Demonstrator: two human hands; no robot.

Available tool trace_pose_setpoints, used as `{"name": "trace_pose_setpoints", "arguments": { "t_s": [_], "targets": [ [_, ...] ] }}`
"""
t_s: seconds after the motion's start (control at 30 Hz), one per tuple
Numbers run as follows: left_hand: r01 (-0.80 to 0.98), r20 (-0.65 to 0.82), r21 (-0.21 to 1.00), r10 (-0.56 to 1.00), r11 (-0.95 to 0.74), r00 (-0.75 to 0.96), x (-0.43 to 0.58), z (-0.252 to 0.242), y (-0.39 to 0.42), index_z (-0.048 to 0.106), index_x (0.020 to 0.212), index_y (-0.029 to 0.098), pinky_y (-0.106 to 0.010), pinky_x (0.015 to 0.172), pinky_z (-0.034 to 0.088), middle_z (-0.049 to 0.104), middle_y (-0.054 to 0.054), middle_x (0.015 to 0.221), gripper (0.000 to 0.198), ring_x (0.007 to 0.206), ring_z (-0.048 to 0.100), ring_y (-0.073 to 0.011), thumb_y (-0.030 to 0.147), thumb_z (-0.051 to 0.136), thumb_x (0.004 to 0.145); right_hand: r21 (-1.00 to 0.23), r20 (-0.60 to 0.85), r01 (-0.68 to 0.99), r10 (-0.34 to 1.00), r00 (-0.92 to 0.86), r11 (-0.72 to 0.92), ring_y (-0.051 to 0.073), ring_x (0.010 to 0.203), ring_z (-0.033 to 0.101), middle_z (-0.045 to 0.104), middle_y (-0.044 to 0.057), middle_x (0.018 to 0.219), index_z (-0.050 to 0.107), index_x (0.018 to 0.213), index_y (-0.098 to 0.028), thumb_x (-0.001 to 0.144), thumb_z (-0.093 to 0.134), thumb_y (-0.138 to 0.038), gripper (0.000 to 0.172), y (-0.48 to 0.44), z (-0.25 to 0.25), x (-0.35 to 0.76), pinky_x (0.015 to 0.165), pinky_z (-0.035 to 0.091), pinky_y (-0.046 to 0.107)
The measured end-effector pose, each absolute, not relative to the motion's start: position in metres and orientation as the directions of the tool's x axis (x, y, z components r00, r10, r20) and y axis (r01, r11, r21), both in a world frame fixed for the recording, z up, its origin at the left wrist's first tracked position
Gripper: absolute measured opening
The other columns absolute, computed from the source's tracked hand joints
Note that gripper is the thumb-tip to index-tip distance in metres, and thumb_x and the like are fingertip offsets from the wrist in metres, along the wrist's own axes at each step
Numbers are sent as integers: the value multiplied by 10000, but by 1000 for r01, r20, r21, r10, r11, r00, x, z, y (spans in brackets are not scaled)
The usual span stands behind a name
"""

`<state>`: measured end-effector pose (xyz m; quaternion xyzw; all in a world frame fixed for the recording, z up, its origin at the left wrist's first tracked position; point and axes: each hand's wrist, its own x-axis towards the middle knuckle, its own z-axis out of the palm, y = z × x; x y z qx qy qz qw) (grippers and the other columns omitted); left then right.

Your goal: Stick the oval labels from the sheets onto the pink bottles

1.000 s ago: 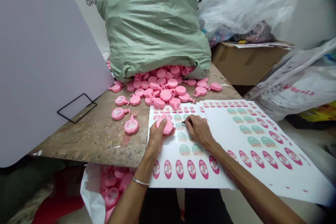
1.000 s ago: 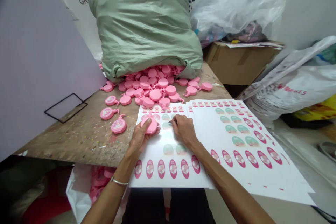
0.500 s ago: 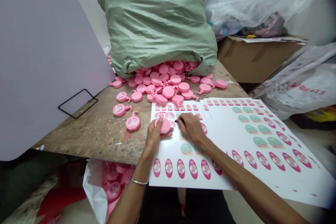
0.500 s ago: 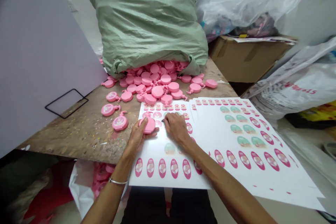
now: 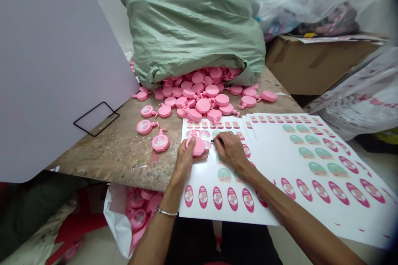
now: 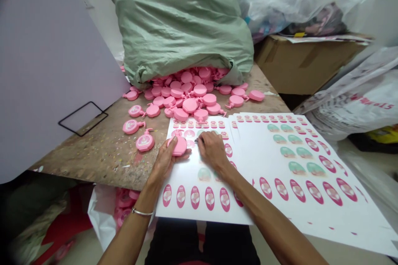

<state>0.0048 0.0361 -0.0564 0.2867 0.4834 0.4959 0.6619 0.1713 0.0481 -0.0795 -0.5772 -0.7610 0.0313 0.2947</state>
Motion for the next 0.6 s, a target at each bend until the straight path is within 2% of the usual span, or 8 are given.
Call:
{"name": "trace_pose_setpoints", "arguments": {
  "t_s": [0.13, 0.3, 0.43, 0.6],
  "targets": [
    [-378, -357, 858, 933, 347, 44, 4, -58, 36, 522, 1024, 134, -308, 604, 603, 658, -113, 929, 387, 740, 716, -219, 434, 647, 813, -322, 399, 897, 903, -160, 302, 188, 741, 478, 606, 41, 732, 538, 745, -187, 874, 474, -205, 145, 50, -80, 173, 709, 274, 323],
    [-381, -350, 859, 936, 340, 46, 3, -60, 35, 522, 1033, 138, -324, 608, 603, 656, -99, 893, 395, 730, 714, -221, 444, 642, 813, -398, 364, 866, 918, -155, 304, 178, 723, 493, 593, 22, 690, 523, 714, -190, 840, 514, -195, 127, 51, -80, 175, 700, 286, 313],
    [-402, -339, 853, 939, 332, 56, 3, -60, 34, 536, 1007, 136, -316, 637, 601, 658, -105, 930, 382, 740, 712, -207, 435, 658, 802, -414, 360, 860, 922, -145, 297, 186, 733, 510, 610, 24, 709, 532, 736, -188, 812, 598, -270, 130, 51, -81, 173, 709, 303, 318],
    [-506, -280, 828, 960, 241, 0, 3, -64, 34, 546, 1017, 135, -311, 656, 595, 662, -99, 949, 413, 748, 702, -195, 438, 686, 774, -339, 539, 850, 824, -175, 403, 200, 737, 525, 632, 41, 715, 553, 743, -187, 828, 616, -340, 186, 45, -79, 169, 737, 329, 356]
  ]
}}
